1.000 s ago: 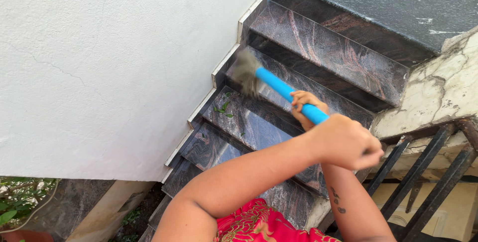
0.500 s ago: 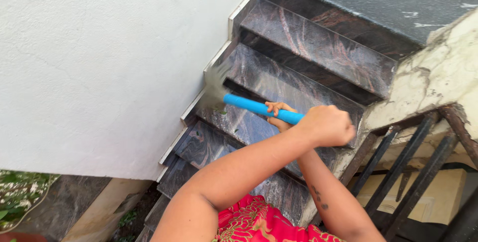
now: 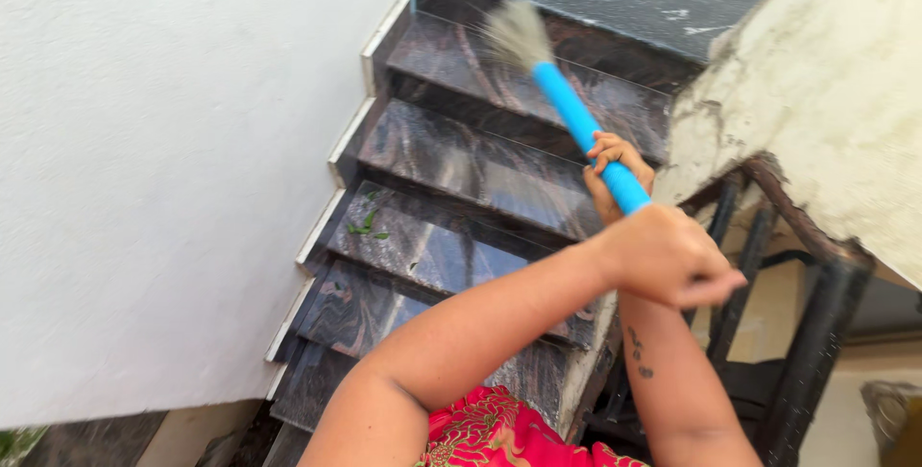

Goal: The person sweeps the steps of a staircase using a small handheld broom.

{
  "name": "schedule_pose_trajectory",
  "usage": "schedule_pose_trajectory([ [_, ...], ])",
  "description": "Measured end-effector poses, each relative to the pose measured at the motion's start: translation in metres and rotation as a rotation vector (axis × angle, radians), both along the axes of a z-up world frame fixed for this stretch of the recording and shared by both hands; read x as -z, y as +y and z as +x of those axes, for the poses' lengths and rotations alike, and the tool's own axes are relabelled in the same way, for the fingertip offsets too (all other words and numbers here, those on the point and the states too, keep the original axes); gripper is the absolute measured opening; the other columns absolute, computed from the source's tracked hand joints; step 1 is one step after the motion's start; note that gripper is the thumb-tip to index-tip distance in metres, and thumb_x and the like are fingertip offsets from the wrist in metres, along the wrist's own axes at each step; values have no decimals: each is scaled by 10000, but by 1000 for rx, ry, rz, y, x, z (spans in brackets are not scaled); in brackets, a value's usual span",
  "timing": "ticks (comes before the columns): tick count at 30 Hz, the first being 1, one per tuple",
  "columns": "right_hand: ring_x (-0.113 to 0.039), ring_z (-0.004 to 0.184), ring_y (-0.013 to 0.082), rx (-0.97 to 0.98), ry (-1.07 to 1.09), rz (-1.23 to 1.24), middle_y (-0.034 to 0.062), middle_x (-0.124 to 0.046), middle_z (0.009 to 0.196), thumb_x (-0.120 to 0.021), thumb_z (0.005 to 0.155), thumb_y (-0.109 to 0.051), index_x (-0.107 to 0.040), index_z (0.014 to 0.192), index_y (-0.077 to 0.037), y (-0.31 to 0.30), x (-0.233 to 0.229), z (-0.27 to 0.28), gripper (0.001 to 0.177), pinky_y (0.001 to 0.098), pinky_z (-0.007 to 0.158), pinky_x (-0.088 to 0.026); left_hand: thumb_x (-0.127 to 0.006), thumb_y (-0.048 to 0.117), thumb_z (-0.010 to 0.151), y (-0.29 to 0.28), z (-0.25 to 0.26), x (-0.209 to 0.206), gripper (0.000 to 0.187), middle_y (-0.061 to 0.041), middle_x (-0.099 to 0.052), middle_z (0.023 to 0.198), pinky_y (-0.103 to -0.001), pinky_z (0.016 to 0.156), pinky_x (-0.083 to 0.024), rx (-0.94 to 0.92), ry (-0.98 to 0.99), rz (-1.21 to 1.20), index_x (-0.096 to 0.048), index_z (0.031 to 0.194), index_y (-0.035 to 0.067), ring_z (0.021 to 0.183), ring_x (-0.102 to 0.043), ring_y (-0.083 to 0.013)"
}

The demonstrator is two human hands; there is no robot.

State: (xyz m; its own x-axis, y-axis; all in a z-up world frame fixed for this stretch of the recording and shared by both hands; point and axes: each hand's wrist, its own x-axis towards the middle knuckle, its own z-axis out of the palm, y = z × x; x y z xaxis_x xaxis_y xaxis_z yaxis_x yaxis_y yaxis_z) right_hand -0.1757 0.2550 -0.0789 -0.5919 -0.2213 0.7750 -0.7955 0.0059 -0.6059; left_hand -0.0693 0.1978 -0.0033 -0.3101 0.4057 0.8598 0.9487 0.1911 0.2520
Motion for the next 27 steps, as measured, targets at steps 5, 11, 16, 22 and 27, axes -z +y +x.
schedule_pose_trajectory([
  [5,-595,1052,252,173,-201,41,60,-619,995,-629,905,-24,-612,959,-79,91,80,-57,79,390,943,-475,-701,300,903,-13,-60,46,266,-81,-659,673,-330,600,-523,92,-296,276,-726,734,96,624,-675,-229],
  [11,-594,1070,353,756,-26,461,222,-608,1141,-645,882,-282,-654,1257,-27,125,139,-43,453,478,896,-506,-671,272,905,-6,-55,77,223,-93,-712,714,-314,597,-557,186,-522,366,-749,803,89,603,-726,-215],
  [16,-647,1042,293,-53,-978,-563,162,-652,1116,-529,964,-313,-534,1270,-99,79,121,1,373,445,925,-555,-653,327,996,-23,-32,76,314,-102,-713,790,-382,709,-518,14,-530,298,-738,837,70,766,-704,-282],
  [22,-638,743,224,-372,-1504,-1095,110,-615,837,-604,962,-195,-565,1021,14,76,101,-40,220,332,691,-570,-575,376,1037,-101,-27,100,331,-127,-686,1059,-403,905,-491,-223,-526,349,-667,1072,59,1047,-645,-317],
  [27,-534,575,120,-298,-1571,-984,26,-502,699,-631,919,-57,-464,851,-36,26,120,-74,181,252,517,-494,-580,383,1027,-157,-48,151,355,-97,-705,992,-351,870,-527,-248,-905,547,-676,1057,43,950,-673,-203],
])
